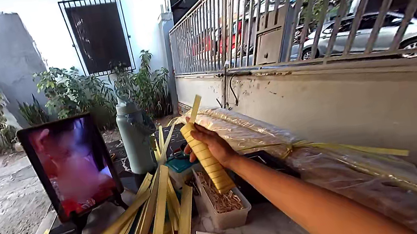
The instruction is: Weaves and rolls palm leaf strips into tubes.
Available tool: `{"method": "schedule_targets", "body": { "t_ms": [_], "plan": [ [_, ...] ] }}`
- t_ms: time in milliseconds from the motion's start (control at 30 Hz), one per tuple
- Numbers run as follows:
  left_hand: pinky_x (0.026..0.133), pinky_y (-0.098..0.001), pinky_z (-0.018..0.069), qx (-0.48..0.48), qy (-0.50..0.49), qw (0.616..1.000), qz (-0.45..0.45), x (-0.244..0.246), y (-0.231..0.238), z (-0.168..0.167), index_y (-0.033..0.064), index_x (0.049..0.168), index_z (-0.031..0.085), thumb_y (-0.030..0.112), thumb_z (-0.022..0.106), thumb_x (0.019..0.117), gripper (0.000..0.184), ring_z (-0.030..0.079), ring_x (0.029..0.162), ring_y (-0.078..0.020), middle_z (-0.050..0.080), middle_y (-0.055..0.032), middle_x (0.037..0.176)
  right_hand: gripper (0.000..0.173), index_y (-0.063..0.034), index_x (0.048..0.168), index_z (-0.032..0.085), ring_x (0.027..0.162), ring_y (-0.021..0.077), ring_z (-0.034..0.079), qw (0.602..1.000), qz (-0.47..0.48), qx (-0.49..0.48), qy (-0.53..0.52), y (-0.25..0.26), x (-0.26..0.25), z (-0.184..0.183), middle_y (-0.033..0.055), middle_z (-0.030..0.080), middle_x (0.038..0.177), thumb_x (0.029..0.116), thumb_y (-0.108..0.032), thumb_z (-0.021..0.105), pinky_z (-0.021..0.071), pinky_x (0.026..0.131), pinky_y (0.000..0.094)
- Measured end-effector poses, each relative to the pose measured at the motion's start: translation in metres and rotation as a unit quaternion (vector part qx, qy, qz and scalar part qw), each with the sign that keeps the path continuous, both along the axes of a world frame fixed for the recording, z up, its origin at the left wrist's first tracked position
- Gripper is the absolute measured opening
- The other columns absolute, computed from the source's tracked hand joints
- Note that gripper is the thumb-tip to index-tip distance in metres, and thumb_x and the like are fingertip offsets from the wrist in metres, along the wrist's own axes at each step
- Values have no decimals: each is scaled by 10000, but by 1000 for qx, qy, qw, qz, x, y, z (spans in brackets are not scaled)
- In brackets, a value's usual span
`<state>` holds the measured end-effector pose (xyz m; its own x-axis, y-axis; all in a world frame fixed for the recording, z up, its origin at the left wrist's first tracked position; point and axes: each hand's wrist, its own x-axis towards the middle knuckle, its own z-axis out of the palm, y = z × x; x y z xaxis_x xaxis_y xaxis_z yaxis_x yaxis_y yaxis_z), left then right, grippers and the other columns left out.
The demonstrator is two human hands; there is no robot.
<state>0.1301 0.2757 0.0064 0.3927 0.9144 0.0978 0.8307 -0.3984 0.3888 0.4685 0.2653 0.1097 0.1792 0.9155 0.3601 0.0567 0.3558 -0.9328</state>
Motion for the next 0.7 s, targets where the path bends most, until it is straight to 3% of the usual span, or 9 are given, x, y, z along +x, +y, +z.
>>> {"method": "schedule_targets", "body": {
  "t_ms": [100,233,367,467,567,700],
  "plan": [
    [939,-589,507,56,-70,996,-8,6,-9,-3,-81,1059,731,141,593,1014,265,660,1038,-470,680,-303,1042,492,-118,1604,278,582,116,674,1000,-22,1,-16,-10,1,1,61,702,818,1122,-210,315,584,543,244],
    [1002,-597,463,-82,-33,996,28,29,-17,9,-27,1254,654,395,684,975,506,590,1191,-451,631,-275,1229,496,-115,1607,280,584,119,686,1000,-17,6,-22,-22,-4,-4,60,710,824,1119,-189,324,593,538,243],
    [995,-551,477,-111,8,992,58,38,-16,10,-16,1275,625,291,689,979,432,606,1166,-415,617,-253,1244,505,-139,1611,286,593,126,690,999,-3,-9,-39,-41,-10,-9,69,712,868,1111,-185,339,597,529,253],
    [999,-555,478,-79,5,995,64,40,-20,10,-26,1305,607,258,676,984,434,592,1193,-432,601,-279,1265,497,-168,1609,299,576,120,689,999,0,-15,-44,-55,-6,-15,64,716,841,1116,-212,343,594,514,242],
    [1007,-604,462,-17,-4,999,33,50,-30,9,-48,1309,607,282,675,981,471,562,1235,-483,583,-317,1288,497,-182,1612,301,576,120,688,1000,-1,-11,-28,-65,1,-20,65,715,809,1117,-223,336,585,508,232],
    [1071,-570,413,-87,87,992,12,77,-34,12,-28,1355,595,354,610,1021,508,509,1323,-436,562,-279,1367,518,-163,1615,274,581,124,685,1000,14,-16,-21,-80,-11,-33,63,714,807,1107,-250,328,592,530,248]
  ]
}}
